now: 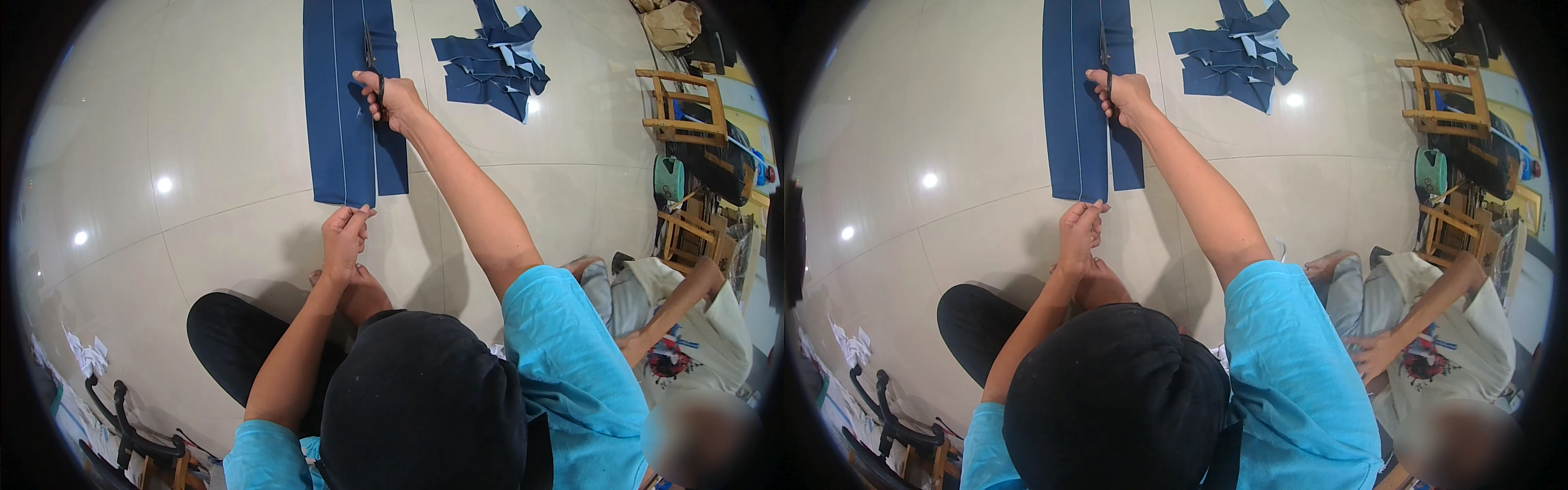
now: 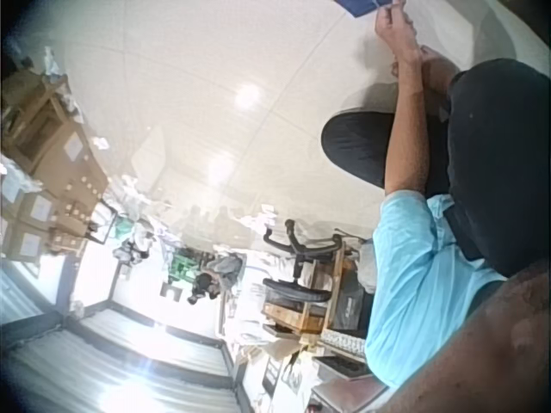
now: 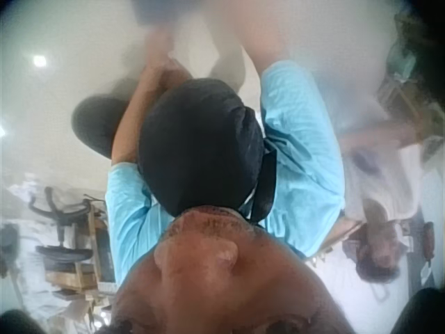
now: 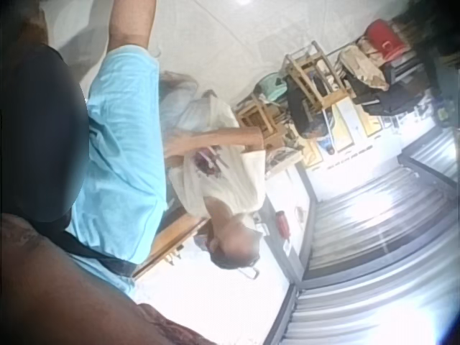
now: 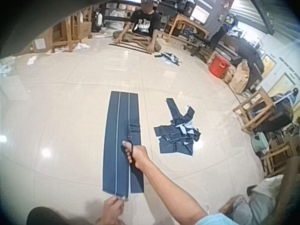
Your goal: The person sits on the floor and uses scissors to cut a large piece of blue fabric into long strips along pre-marked white lines. The cut strips are set aside as the cutting progresses.
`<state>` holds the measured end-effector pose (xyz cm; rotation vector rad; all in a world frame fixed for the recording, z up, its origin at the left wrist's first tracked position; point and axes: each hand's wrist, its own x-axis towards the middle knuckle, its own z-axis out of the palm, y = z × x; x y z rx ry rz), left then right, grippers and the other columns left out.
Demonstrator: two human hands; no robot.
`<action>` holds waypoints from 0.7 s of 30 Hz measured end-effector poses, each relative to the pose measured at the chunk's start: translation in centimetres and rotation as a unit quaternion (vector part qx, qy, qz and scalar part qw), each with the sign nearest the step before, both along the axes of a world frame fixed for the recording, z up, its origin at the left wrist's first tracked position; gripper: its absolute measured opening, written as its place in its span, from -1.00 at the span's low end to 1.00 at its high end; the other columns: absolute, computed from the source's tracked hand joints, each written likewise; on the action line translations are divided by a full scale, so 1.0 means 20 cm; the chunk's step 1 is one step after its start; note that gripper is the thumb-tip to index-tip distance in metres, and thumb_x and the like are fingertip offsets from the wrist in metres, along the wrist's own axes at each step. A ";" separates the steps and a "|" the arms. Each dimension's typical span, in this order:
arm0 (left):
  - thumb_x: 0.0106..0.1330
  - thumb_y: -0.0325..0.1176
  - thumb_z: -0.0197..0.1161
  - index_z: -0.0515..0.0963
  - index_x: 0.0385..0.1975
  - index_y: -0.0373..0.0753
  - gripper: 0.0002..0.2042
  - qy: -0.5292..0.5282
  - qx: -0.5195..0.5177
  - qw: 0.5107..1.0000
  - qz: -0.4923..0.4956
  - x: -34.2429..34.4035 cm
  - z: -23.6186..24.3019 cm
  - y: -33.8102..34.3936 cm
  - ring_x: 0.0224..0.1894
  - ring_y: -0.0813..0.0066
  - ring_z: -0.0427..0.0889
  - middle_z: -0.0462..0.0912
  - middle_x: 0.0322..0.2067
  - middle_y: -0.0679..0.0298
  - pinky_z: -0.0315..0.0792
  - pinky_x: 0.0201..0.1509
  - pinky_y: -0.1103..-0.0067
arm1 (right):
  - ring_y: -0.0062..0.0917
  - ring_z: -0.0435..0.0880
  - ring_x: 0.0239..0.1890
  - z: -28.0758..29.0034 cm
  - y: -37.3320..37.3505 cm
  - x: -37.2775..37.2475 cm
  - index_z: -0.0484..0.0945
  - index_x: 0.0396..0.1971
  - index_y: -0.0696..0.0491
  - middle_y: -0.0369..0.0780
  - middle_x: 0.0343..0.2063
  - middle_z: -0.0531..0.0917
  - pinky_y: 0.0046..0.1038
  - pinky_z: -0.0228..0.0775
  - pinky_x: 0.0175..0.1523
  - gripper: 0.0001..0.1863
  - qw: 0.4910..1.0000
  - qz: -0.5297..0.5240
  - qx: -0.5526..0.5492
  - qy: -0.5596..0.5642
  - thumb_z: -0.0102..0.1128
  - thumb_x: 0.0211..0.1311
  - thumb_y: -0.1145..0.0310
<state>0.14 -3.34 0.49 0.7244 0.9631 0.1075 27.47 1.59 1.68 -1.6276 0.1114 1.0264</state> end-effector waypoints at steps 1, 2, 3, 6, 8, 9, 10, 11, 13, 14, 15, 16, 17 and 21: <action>0.51 -0.34 0.29 0.60 -0.39 -0.29 -0.79 0.001 -0.001 1.000 0.001 0.00 0.00 0.00 -0.68 0.85 0.17 0.43 -0.61 0.46 -0.02 -0.67 0.73 | -0.59 0.44 -0.69 0.00 0.00 0.00 0.56 -0.54 0.18 -0.23 -0.63 0.52 -0.54 0.26 -0.65 -0.58 1.000 0.001 -0.001 -0.001 0.61 0.06 0.18; 0.51 -0.34 0.29 0.60 -0.39 -0.28 -0.79 0.002 -0.001 1.000 0.001 0.00 0.00 0.00 -0.68 0.85 0.17 0.43 -0.61 0.46 -0.02 -0.67 0.73 | -0.61 0.44 -0.68 0.00 0.00 0.00 0.56 -0.52 0.17 -0.25 -0.63 0.51 -0.55 0.26 -0.63 -0.56 1.000 0.003 -0.001 -0.001 0.63 0.05 0.14; 0.51 -0.34 0.29 0.59 -0.40 -0.28 -0.79 0.003 -0.001 1.000 0.001 0.00 0.00 0.00 -0.68 0.85 0.17 0.43 -0.61 0.46 -0.02 -0.67 0.73 | -0.62 0.43 -0.67 0.00 0.00 0.00 0.57 -0.49 0.16 -0.27 -0.62 0.51 -0.56 0.25 -0.62 -0.53 1.000 0.006 -0.001 -0.002 0.65 0.03 0.10; 0.51 -0.34 0.29 0.59 -0.40 -0.28 -0.79 0.002 0.000 1.000 0.002 0.00 -0.01 0.00 -0.68 0.85 0.17 0.43 -0.61 0.46 -0.02 -0.67 0.73 | -0.64 0.43 -0.66 -0.01 0.00 0.00 0.57 -0.48 0.15 -0.29 -0.62 0.51 -0.57 0.25 -0.61 -0.53 1.000 0.008 0.004 0.001 0.67 0.02 0.09; 0.51 -0.35 0.29 0.60 -0.40 -0.27 -0.80 0.002 -0.002 1.000 0.002 0.00 -0.01 0.00 -0.68 0.85 0.17 0.44 -0.61 0.46 -0.02 -0.67 0.74 | -0.64 0.43 -0.67 -0.01 0.00 0.00 0.57 -0.49 0.13 -0.29 -0.62 0.52 -0.58 0.26 -0.61 -0.55 1.000 0.009 0.007 0.000 0.67 0.03 0.12; 0.51 -0.34 0.29 0.60 -0.40 -0.27 -0.80 0.002 -0.004 1.000 0.001 0.00 0.00 0.00 -0.68 0.85 0.17 0.44 -0.61 0.46 -0.02 -0.67 0.74 | -0.65 0.43 -0.67 -0.01 0.00 0.00 0.56 -0.49 0.13 -0.29 -0.62 0.52 -0.58 0.26 -0.61 -0.56 1.000 0.011 0.007 -0.001 0.66 0.04 0.13; 0.51 -0.34 0.29 0.60 -0.40 -0.26 -0.80 0.003 -0.006 1.000 0.000 0.00 0.00 0.00 -0.68 0.85 0.17 0.44 -0.60 0.46 -0.02 -0.67 0.74 | -0.65 0.44 -0.67 -0.01 0.00 0.00 0.56 -0.50 0.12 -0.29 -0.62 0.52 -0.58 0.26 -0.61 -0.56 1.000 0.013 0.007 -0.003 0.66 0.04 0.14; 0.51 -0.34 0.29 0.59 -0.41 -0.26 -0.79 0.002 -0.005 1.000 0.000 0.00 0.00 0.00 -0.68 0.85 0.18 0.45 -0.60 0.46 -0.02 -0.67 0.74 | -0.64 0.44 -0.67 -0.01 0.00 0.00 0.55 -0.52 0.12 -0.28 -0.62 0.53 -0.57 0.26 -0.62 -0.59 1.000 0.011 0.005 -0.004 0.64 0.08 0.18; 0.51 -0.35 0.29 0.59 -0.42 -0.25 -0.79 0.001 -0.003 1.000 0.002 0.00 -0.01 0.00 -0.68 0.85 0.18 0.46 -0.60 0.45 -0.01 -0.67 0.74 | -0.63 0.45 -0.67 0.00 0.00 -0.01 0.54 -0.57 0.12 -0.26 -0.62 0.54 -0.56 0.27 -0.64 -0.64 1.000 0.009 0.001 -0.006 0.59 0.15 0.26; 0.51 -0.35 0.29 0.58 -0.42 -0.25 -0.79 0.002 -0.003 1.000 0.002 0.00 -0.01 0.00 -0.68 0.85 0.18 0.46 -0.60 0.45 -0.01 -0.67 0.74 | -0.63 0.45 -0.67 0.01 0.01 -0.01 0.54 -0.56 0.12 -0.26 -0.62 0.54 -0.56 0.27 -0.64 -0.64 1.000 0.010 -0.001 -0.007 0.59 0.14 0.27; 0.51 -0.35 0.29 0.58 -0.43 -0.24 -0.78 0.002 -0.003 1.000 0.002 0.00 -0.01 0.00 -0.68 0.85 0.18 0.46 -0.59 0.45 -0.01 -0.67 0.74 | -0.63 0.46 -0.67 0.01 0.01 -0.01 0.54 -0.56 0.12 -0.26 -0.62 0.54 -0.56 0.27 -0.64 -0.64 1.000 0.010 -0.003 -0.008 0.59 0.14 0.27; 0.51 -0.35 0.29 0.57 -0.43 -0.24 -0.78 0.001 -0.003 1.000 0.002 0.00 0.00 0.00 -0.68 0.85 0.18 0.47 -0.59 0.45 -0.01 -0.67 0.75 | -0.63 0.46 -0.67 0.01 0.01 -0.01 0.54 -0.56 0.12 -0.26 -0.62 0.54 -0.56 0.27 -0.64 -0.64 1.000 0.011 -0.005 -0.010 0.59 0.14 0.27; 0.51 -0.35 0.29 0.57 -0.43 -0.24 -0.78 0.000 -0.003 1.000 0.002 0.00 0.00 0.00 -0.68 0.85 0.19 0.47 -0.59 0.45 -0.01 -0.67 0.74 | -0.62 0.46 -0.67 0.00 0.00 -0.01 0.54 -0.55 0.12 -0.26 -0.62 0.54 -0.56 0.27 -0.64 -0.63 1.000 0.011 0.000 -0.010 0.60 0.13 0.25; 0.51 -0.34 0.29 0.57 -0.44 -0.25 -0.77 -0.001 0.000 1.000 0.002 0.00 0.00 0.00 -0.67 0.85 0.18 0.46 -0.59 0.45 -0.01 -0.67 0.74 | -0.63 0.44 -0.66 0.00 0.00 0.02 0.56 -0.50 0.14 -0.28 -0.61 0.52 -0.57 0.26 -0.61 -0.55 1.000 0.008 0.002 -0.006 0.64 0.06 0.12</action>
